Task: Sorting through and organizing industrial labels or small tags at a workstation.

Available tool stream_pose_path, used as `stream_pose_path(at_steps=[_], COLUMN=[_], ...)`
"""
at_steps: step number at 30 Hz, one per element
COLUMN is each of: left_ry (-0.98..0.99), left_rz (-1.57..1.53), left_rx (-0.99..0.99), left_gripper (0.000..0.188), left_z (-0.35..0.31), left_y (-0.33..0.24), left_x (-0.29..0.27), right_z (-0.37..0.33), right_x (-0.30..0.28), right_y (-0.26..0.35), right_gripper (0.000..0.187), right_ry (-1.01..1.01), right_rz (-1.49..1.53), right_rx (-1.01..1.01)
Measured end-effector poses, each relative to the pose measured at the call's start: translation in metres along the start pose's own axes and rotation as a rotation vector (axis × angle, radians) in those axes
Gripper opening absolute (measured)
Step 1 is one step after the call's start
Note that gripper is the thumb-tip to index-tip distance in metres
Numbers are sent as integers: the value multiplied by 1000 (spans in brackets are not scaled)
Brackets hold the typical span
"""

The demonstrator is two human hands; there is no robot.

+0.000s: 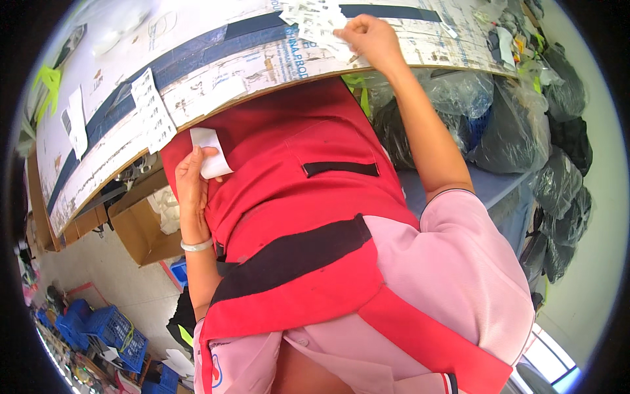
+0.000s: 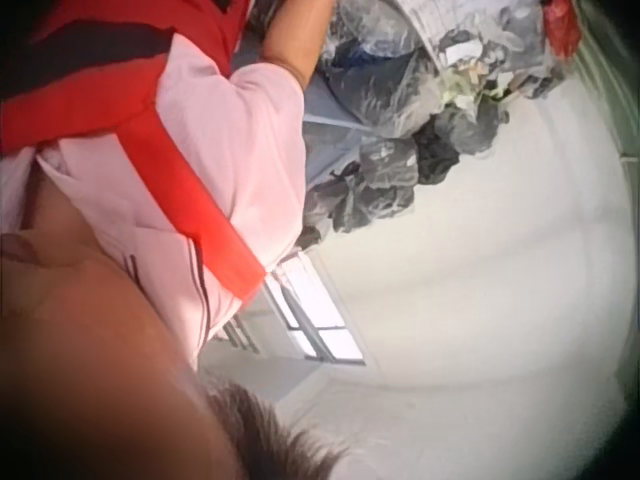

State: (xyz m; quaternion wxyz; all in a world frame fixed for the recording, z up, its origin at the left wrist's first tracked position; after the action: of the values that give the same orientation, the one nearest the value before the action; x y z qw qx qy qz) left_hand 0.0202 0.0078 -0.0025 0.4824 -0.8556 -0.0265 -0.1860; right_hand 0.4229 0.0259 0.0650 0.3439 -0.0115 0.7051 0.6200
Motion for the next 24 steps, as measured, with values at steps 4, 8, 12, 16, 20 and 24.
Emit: stream_pose_path(at_steps=[4, 8, 12, 16, 20, 24], left_ry=[-9, -27, -13, -32, -16, -17], left_rz=[23, 17, 39, 26, 10, 10], left_rx=[0, 1, 9, 1, -6, -4], left_gripper=[36, 36, 35, 36, 36, 35], left_z=[3, 1, 0, 1, 3, 2], left_y=[0, 2, 1, 1, 3, 3], left_x=[2, 0, -2, 0, 0, 1], right_z=[5, -11, -44, -46, -23, 4], right_x=[0, 4, 8, 13, 10, 8], right_y=[-23, -20, 1, -9, -18, -19], right_gripper=[31, 29, 34, 32, 26, 21], right_ry=[-126, -229, -283, -318, -307, -166], right_rz=[-484, -243, -477, -543, -487, -454], right_rx=[-38, -157, -409, -574, -672, -728])
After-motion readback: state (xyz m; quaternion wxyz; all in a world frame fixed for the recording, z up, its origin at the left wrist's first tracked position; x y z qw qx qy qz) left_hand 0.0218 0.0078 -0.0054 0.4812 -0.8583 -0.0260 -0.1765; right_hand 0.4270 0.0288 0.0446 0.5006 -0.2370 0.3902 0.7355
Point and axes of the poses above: each hand's wrist, its own z-axis towards the middle knuckle, its own x-axis out of the palm, y = z × x, the point moved 2 cm from there along z, towards the middle knuckle, and after that the axes turned 7 degrees about -y, right-handed, at the moved point
